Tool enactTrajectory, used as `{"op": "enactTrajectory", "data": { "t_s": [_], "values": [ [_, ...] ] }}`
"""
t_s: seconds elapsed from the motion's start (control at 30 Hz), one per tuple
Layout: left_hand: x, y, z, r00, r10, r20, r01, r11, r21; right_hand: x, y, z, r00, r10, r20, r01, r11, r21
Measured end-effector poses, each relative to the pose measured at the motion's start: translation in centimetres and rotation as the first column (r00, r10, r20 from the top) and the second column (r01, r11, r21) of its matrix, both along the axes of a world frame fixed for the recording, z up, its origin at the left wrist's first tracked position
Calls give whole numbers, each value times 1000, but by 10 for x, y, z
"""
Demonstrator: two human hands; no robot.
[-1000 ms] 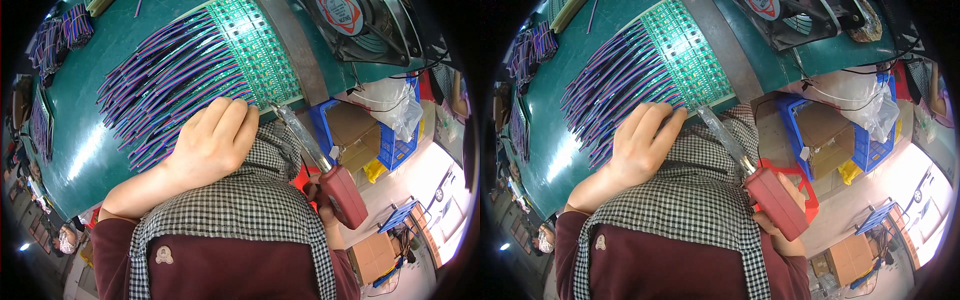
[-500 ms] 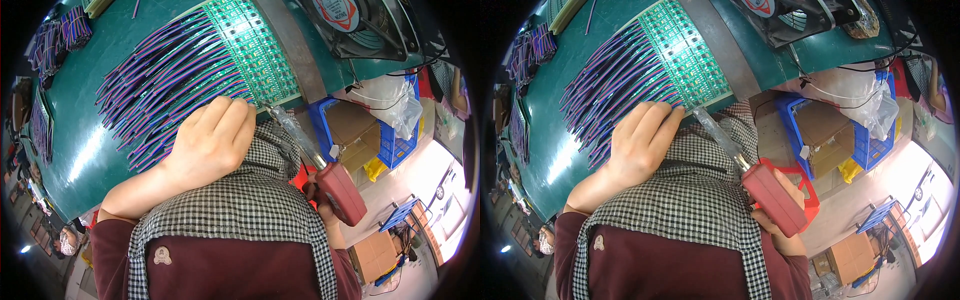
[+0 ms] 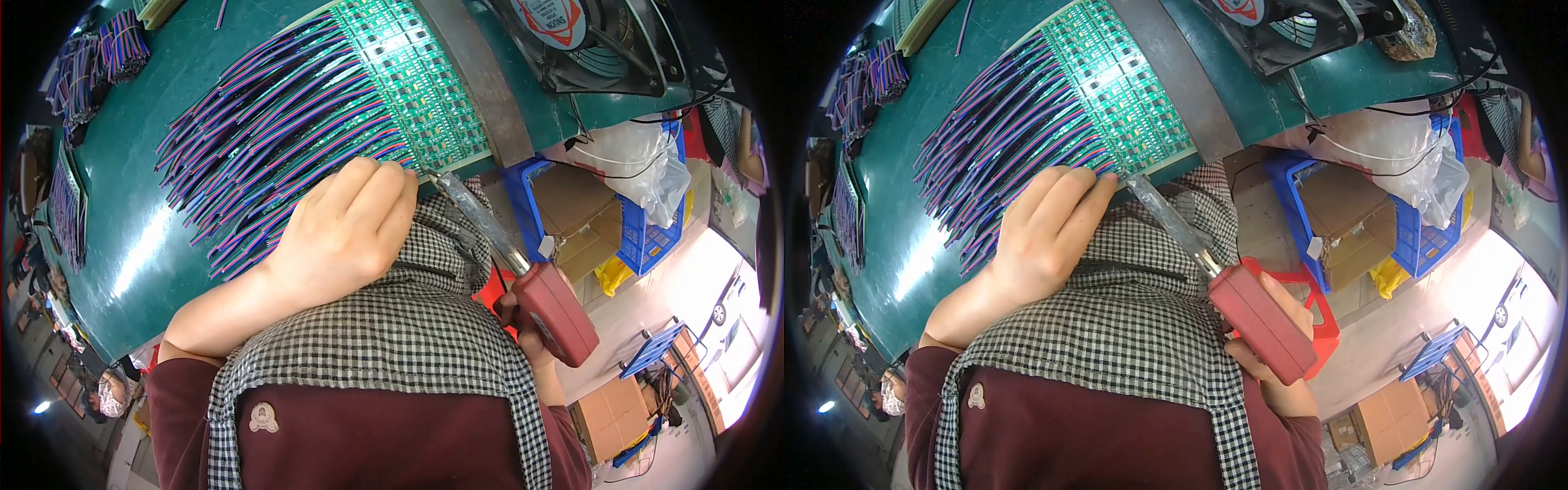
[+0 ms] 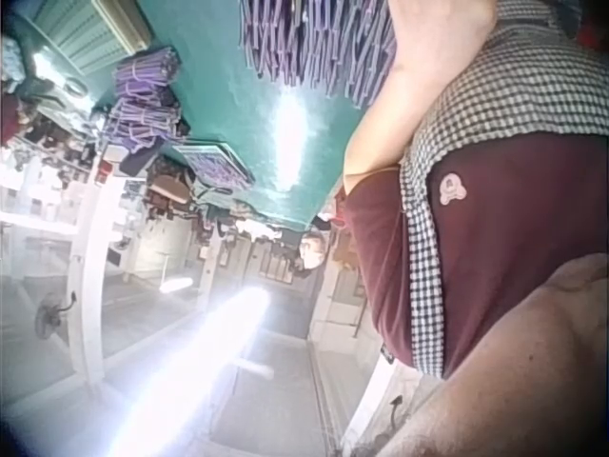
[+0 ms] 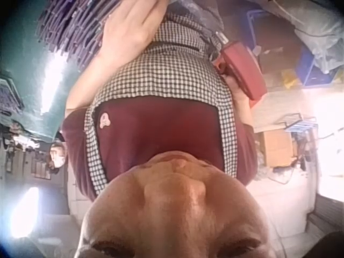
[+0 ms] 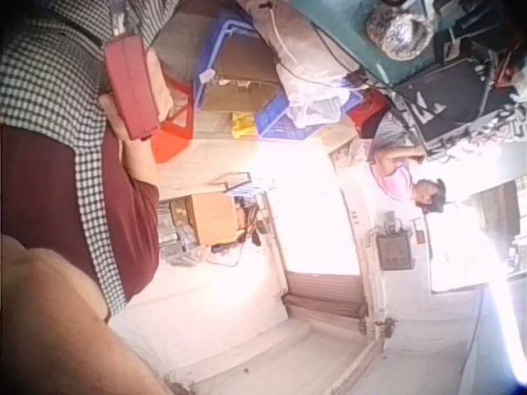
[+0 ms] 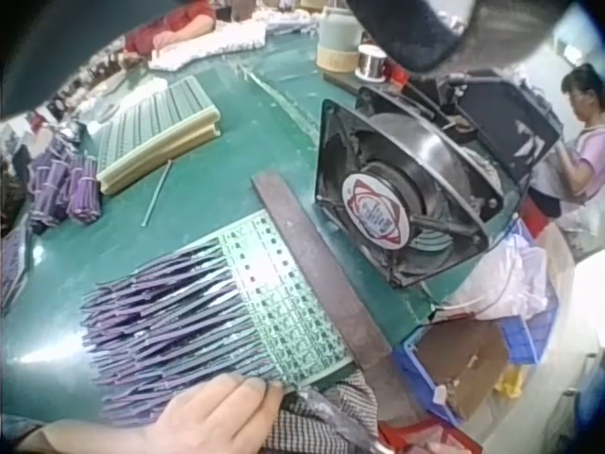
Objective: The person applies hot glue to secure wires on an electronic circuit board using a hot glue gun.
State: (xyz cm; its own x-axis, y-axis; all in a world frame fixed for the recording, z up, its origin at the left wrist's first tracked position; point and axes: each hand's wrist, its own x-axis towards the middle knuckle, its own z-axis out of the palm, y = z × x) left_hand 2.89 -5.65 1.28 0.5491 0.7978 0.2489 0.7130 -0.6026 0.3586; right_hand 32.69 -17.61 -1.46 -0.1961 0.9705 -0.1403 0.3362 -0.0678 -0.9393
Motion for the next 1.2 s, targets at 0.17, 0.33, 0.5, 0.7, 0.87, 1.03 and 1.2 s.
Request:
{"op": "enactTrajectory", "data": {
  "t_s": [0.17, 0.33, 0.5, 0.7, 0.87, 1.03, 1.2],
  "values": [
    [0, 0, -1, 999, 5, 33, -4, 1000, -8, -8, 3, 5, 995, -89, -35, 87, 995, -53],
    [-1, 1, 1, 1000, -9, 4, 9, 999, -44, -3, 6, 3, 1000, -20, 0, 20, 998, 55],
    [0, 1, 1, 1000, -8, 0, 8, 999, -47, -17, 28, 18, 989, 48, 140, -78, 974, 215],
    [1, 1, 1, 1000, -8, -7, 8, 1000, -25, 3, -5, 2, 999, -35, 10, 35, 999, 5],
    [1, 1, 1, 1000, 1, -24, -1, 1000, -9, 22, -31, -15, 967, 12, 256, 22, 992, -128],
    [3, 2, 0, 1000, 23, 16, -23, 1000, -3, 2, -4, -1, 996, -9, 91, 3, 998, 69],
    [3, 0, -3, 999, 37, 40, -37, 999, 2, -2, -1, 6, 998, -58, -25, 56, 997, -53]
  ]
}}
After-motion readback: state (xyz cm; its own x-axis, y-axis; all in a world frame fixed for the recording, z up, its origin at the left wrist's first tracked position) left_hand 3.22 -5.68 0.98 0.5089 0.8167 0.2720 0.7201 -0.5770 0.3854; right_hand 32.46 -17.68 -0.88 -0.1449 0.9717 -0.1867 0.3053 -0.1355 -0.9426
